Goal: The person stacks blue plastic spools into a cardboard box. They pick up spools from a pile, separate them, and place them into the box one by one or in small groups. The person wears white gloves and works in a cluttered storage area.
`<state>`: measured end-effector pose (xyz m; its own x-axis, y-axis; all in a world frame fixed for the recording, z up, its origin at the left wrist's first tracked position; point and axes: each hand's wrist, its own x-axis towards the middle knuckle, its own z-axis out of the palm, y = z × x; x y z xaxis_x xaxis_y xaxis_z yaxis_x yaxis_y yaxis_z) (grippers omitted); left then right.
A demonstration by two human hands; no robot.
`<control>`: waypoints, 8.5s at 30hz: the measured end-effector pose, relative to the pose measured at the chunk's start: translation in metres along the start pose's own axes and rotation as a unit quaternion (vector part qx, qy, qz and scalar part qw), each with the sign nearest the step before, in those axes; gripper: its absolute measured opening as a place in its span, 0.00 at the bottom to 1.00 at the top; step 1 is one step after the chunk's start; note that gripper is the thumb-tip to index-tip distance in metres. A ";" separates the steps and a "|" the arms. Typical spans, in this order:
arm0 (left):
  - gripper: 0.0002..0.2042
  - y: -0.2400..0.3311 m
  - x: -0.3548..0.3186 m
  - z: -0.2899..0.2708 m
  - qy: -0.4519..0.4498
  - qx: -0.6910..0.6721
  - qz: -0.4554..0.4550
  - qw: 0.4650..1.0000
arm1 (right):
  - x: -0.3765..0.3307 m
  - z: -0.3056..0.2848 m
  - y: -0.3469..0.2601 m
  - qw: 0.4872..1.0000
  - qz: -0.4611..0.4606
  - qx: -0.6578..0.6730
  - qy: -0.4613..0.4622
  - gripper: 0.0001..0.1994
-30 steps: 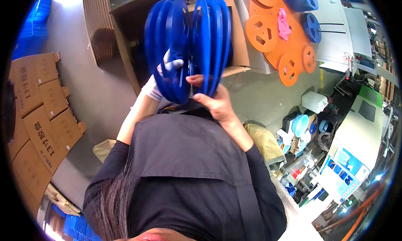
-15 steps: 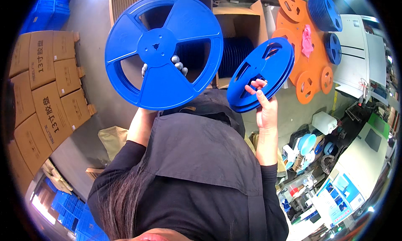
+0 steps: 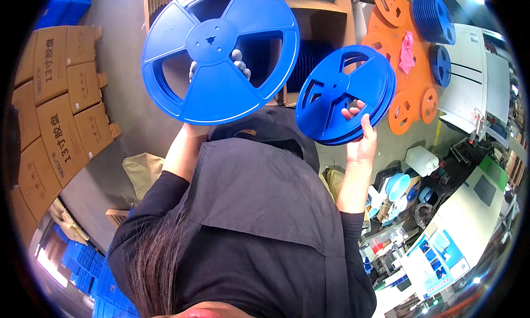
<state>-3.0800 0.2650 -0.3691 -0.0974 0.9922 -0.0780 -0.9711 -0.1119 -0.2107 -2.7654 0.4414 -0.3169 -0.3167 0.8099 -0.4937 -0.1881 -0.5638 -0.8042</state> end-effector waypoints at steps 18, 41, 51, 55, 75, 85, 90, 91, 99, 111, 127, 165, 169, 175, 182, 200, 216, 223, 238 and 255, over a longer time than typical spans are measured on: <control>0.42 0.046 -0.030 -0.018 -0.077 0.142 0.138 0.977 | -0.016 -0.033 -0.011 0.980 -0.101 0.141 -0.100 0.28; 0.29 0.036 -0.021 -0.012 0.163 0.417 0.207 0.870 | 0.007 0.014 -0.016 0.979 -0.080 0.133 -0.133 0.30; 0.23 0.003 -0.003 -0.013 0.216 0.509 0.142 0.821 | 0.001 0.041 -0.017 0.983 -0.076 0.042 -0.159 0.29; 0.34 -0.012 0.026 -0.003 0.185 0.490 0.043 0.851 | -0.016 0.119 0.003 0.972 -0.105 -0.118 -0.172 0.22; 0.43 -0.004 0.008 0.000 0.059 0.204 0.027 0.977 | 0.002 0.060 -0.013 0.947 -0.163 -0.261 -0.093 0.27; 0.38 -0.013 0.007 0.020 0.021 0.132 0.051 0.990 | 0.002 0.031 -0.022 0.982 -0.102 -0.146 0.058 0.27; 0.37 -0.009 0.013 0.023 0.028 0.094 0.044 0.994 | 0.001 0.011 -0.036 0.993 -0.102 -0.029 0.056 0.27; 0.38 -0.005 0.011 0.012 0.091 0.064 0.026 0.993 | -0.002 0.011 -0.040 0.991 -0.091 0.000 0.095 0.26; 0.39 0.015 -0.004 -0.003 -0.061 0.154 0.110 0.980 | -0.005 0.005 -0.036 0.988 -0.089 0.118 0.054 0.15; 0.37 0.042 -0.046 -0.042 -0.026 0.235 0.167 0.957 | 0.017 0.010 -0.030 0.966 -0.072 0.247 0.038 0.15; 0.24 0.003 -0.001 -0.025 0.219 0.359 0.110 0.900 | -0.006 0.141 -0.030 0.918 -0.322 -0.180 -0.148 0.22; 0.29 -0.002 0.000 -0.033 0.225 0.443 0.102 0.862 | 0.042 0.139 0.103 0.863 -0.087 -0.434 -0.243 0.52; 0.36 -0.002 -0.004 -0.036 0.270 0.504 0.009 0.820 | 0.048 0.112 0.160 0.936 0.164 -0.229 -0.213 0.41; 0.52 -0.029 0.014 -0.111 0.304 0.470 -0.067 0.826 | 0.048 0.075 0.172 0.944 0.294 -0.028 -0.148 0.30; 0.55 0.033 0.020 -0.070 0.358 0.667 0.024 0.653 | 0.083 0.112 0.236 0.905 0.351 0.002 -0.239 0.22; 0.29 0.161 0.034 -0.231 0.552 0.400 0.259 0.684 | 0.192 0.190 0.428 0.892 0.314 -0.200 -0.258 0.30; 0.33 0.201 0.090 -0.339 0.385 0.923 -0.014 0.018 | 0.242 0.086 0.399 0.865 0.154 -0.441 -0.185 0.17; 0.41 0.174 0.045 -0.394 0.441 0.892 -0.089 0.037 | 0.225 0.079 0.397 0.882 0.175 -0.389 -0.201 0.16; 0.33 -0.048 -0.044 -0.276 0.247 0.929 -0.183 0.204 | 0.377 -0.175 0.251 0.747 -0.189 -0.634 0.068 0.15; 0.33 -0.135 -0.013 -0.311 0.325 0.911 -0.156 0.199 | 0.443 -0.172 0.278 0.451 0.116 -0.881 -0.086 0.26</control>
<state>-2.8798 0.2499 -0.6428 -0.4965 0.6522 -0.5728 0.5688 0.7429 0.3529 -2.7979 0.6711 -0.8156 -0.2344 0.6519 -0.7212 0.8504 0.4970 0.1728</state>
